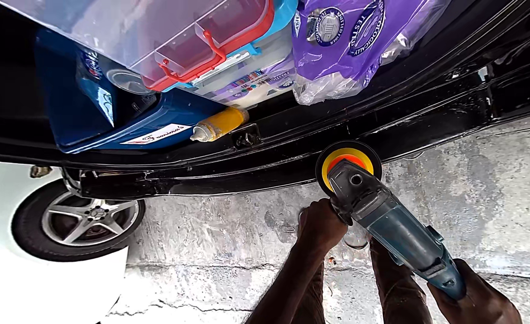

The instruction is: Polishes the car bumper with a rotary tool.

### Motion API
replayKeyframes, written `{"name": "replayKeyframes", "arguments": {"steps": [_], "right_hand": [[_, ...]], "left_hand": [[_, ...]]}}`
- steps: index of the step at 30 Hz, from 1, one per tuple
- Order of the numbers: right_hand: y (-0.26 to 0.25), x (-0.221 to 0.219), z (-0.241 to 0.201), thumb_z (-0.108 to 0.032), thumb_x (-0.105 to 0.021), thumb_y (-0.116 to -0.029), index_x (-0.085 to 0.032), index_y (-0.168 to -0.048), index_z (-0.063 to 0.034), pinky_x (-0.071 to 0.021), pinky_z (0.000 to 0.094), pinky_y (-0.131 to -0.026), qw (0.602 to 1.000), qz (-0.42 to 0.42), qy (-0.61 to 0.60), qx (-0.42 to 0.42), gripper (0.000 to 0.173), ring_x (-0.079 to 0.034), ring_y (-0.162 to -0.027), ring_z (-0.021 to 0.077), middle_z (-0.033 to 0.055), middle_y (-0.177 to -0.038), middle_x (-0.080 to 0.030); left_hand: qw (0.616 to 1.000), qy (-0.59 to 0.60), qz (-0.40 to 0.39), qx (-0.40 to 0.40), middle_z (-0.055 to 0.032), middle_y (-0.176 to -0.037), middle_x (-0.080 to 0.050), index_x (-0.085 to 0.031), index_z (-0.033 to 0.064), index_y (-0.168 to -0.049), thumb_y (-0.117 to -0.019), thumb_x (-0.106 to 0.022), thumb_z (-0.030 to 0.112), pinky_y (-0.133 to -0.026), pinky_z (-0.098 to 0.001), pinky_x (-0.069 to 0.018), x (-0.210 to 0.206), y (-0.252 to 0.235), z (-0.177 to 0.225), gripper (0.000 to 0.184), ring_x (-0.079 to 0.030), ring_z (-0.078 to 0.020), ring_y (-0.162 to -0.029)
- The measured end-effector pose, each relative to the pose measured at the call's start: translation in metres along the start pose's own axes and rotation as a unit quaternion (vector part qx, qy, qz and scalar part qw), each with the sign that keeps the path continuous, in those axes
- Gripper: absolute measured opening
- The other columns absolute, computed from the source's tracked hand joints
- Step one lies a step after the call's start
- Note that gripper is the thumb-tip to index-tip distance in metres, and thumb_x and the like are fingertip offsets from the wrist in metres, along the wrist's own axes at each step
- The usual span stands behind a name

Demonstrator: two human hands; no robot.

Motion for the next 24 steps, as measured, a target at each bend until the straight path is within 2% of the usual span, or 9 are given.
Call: {"name": "replayKeyframes", "arguments": {"steps": [5,9,12,15,18,21,24], "right_hand": [[-0.005,0.025,0.04,-0.025,-0.076,-0.0804,-0.066,-0.112,0.0066,-0.0541,0.0631,-0.063,0.999,0.022,-0.016,-0.042,0.046,-0.071,-0.074,0.0455,0.0265,-0.087,-0.071],[-0.009,0.042,0.076,-0.023,-0.074,-0.0817,-0.064,-0.119,0.0079,-0.055,0.0621,-0.072,0.996,0.027,-0.024,-0.086,0.05,-0.072,-0.082,0.0435,0.0275,-0.094,-0.072],[-0.01,0.051,0.088,-0.022,-0.074,-0.0826,-0.063,-0.12,0.0099,-0.0559,0.0602,-0.075,0.994,0.04,-0.023,-0.097,0.051,-0.073,-0.085,0.0421,0.0278,-0.096,-0.072],[-0.01,0.051,0.088,-0.022,-0.074,-0.0823,-0.062,-0.121,0.0108,-0.0551,0.0626,-0.076,0.994,0.029,-0.031,-0.1,0.053,-0.072,-0.086,0.0443,0.0292,-0.097,-0.072],[-0.007,0.048,0.08,-0.024,-0.076,-0.0803,-0.064,-0.117,0.0083,-0.0532,0.0659,-0.068,0.996,0.02,-0.031,-0.084,0.05,-0.071,-0.078,0.0468,0.0288,-0.09,-0.071],[-0.005,0.041,0.072,-0.026,-0.077,-0.0792,-0.066,-0.112,0.0059,-0.0528,0.066,-0.063,0.997,0.005,-0.03,-0.065,0.047,-0.071,-0.074,0.0475,0.0267,-0.086,-0.071],[-0.006,0.038,0.073,-0.026,-0.076,-0.0794,-0.066,-0.111,0.0051,-0.0527,0.0651,-0.062,0.998,0.007,-0.032,-0.053,0.046,-0.071,-0.073,0.0466,0.026,-0.085,-0.071]], "left_hand": [[0.999,-0.013,-0.028,-0.04,-0.0087,-0.085,-0.07,-0.069,0.0129,-0.092,-0.0907,-0.07,0.044,-0.069,-0.053,-0.0531,0.001,-0.002,0.066,0.031,-0.069,-0.0286,-0.084],[0.995,-0.034,-0.029,-0.084,-0.0089,-0.082,-0.069,-0.068,0.0129,-0.09,-0.0892,-0.071,0.04,-0.062,-0.0529,-0.0532,-0.001,-0.005,0.12,0.027,-0.07,-0.0284,-0.079],[0.991,-0.043,-0.011,-0.123,-0.0075,-0.079,-0.068,-0.068,0.0138,-0.09,-0.0899,-0.07,0.039,-0.057,-0.0511,-0.0518,-0.005,-0.008,0.144,0.025,-0.069,-0.0269,-0.074],[0.991,-0.041,-0.012,-0.123,-0.008,-0.078,-0.068,-0.067,0.0131,-0.091,-0.09,-0.07,0.037,-0.057,-0.051,-0.0521,-0.007,-0.006,0.146,0.024,-0.069,-0.0276,-0.074],[0.996,-0.039,-0.035,-0.075,-0.0087,-0.084,-0.069,-0.068,0.0129,-0.094,-0.0889,-0.072,0.041,-0.065,-0.0523,-0.0535,-0.01,0.0,0.127,0.029,-0.07,-0.028,-0.081],[0.998,-0.035,-0.023,-0.042,-0.0102,-0.088,-0.07,-0.069,0.0116,-0.096,-0.0916,-0.071,0.044,-0.071,-0.0536,-0.0533,-0.013,0.007,0.105,0.033,-0.069,-0.0295,-0.086],[0.999,-0.038,-0.017,-0.03,-0.0089,-0.086,-0.069,-0.069,0.0122,-0.093,-0.0924,-0.069,0.044,-0.07,-0.0522,-0.053,-0.015,0.007,0.1,0.032,-0.069,-0.0279,-0.085]]}}
Point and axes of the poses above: each hand's wrist, its own y-axis away from the middle knuckle, its own x-axis out of the back of the hand, z = x × y, the point moved 4 cm from there along -y, towards the middle knuckle
